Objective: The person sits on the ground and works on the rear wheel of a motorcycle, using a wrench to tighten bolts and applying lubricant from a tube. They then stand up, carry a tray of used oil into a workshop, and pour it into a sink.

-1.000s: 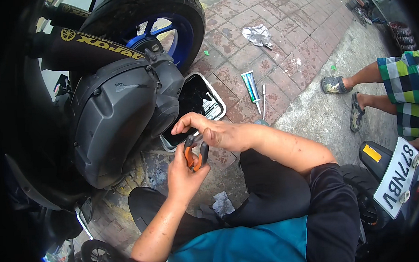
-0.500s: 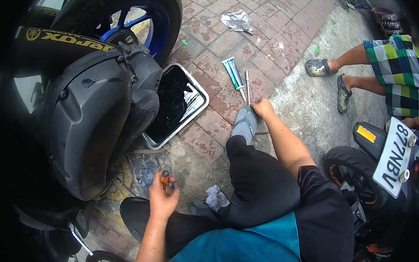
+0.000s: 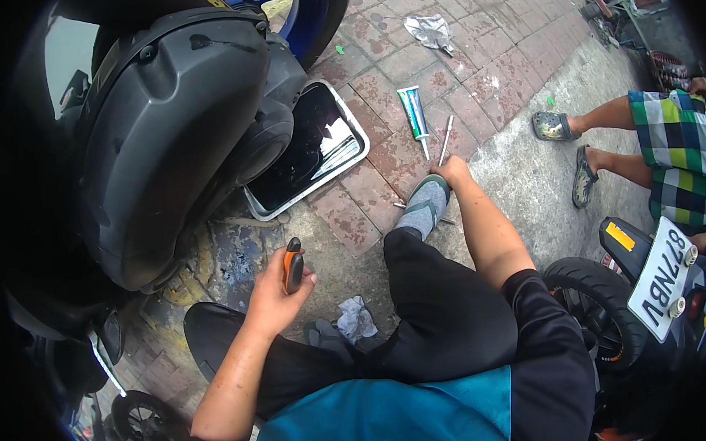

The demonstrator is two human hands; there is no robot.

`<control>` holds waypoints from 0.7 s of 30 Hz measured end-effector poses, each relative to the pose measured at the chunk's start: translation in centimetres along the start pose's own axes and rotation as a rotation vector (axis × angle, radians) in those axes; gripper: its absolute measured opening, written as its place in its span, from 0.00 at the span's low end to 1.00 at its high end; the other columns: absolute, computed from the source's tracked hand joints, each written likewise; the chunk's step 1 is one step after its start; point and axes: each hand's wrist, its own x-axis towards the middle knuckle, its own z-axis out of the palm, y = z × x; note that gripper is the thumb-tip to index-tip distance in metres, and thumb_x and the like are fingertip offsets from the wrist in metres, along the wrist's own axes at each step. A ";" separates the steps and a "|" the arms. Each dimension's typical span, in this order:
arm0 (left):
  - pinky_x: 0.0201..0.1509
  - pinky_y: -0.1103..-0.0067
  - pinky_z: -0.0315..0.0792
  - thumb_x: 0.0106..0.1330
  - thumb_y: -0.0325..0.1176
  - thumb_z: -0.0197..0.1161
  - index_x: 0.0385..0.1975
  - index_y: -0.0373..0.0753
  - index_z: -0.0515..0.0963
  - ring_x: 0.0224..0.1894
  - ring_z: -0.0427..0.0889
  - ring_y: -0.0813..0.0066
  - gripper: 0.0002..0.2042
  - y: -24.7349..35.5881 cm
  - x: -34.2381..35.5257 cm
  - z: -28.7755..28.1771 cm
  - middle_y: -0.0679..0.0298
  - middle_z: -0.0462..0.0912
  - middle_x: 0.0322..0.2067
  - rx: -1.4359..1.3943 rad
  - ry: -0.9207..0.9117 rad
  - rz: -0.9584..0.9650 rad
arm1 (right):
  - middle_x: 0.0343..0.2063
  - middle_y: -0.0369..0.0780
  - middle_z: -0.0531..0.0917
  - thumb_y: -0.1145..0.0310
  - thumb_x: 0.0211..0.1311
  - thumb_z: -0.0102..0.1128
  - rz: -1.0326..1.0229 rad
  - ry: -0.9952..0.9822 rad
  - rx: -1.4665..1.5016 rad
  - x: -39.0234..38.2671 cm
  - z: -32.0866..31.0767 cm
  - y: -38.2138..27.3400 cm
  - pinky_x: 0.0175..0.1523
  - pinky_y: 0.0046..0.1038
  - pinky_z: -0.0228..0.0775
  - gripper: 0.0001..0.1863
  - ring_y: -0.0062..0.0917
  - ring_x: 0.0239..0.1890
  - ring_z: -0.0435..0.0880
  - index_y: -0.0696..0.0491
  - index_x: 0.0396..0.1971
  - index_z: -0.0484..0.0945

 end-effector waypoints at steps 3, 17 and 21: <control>0.50 0.73 0.81 0.65 0.33 0.72 0.56 0.36 0.72 0.42 0.90 0.68 0.23 -1.0 0.5 0.7 0.58 0.88 0.37 -0.065 0.006 0.006 | 0.43 0.59 0.87 0.54 0.43 0.77 0.009 0.005 -0.053 0.7 1.1 1.2 0.55 0.40 0.81 0.28 0.48 0.49 0.89 0.62 0.38 0.88; 0.52 0.77 0.77 0.70 0.30 0.68 0.58 0.37 0.72 0.50 0.80 0.79 0.19 -4.6 3.8 2.0 0.63 0.82 0.48 -0.300 -0.130 -0.020 | 0.38 0.49 0.85 0.67 0.68 0.59 -0.142 0.436 0.546 -3.6 -11.7 -0.3 0.37 0.32 0.84 0.23 0.33 0.33 0.90 0.59 0.60 0.72; 0.54 0.74 0.78 0.72 0.37 0.67 0.60 0.35 0.70 0.51 0.82 0.75 0.22 -2.2 6.2 3.7 0.58 0.83 0.54 -0.455 -0.114 0.093 | 0.38 0.40 0.83 0.66 0.74 0.60 -0.392 0.246 0.752 -11.9 -17.7 -7.9 0.39 0.27 0.84 0.20 0.28 0.37 0.90 0.55 0.61 0.72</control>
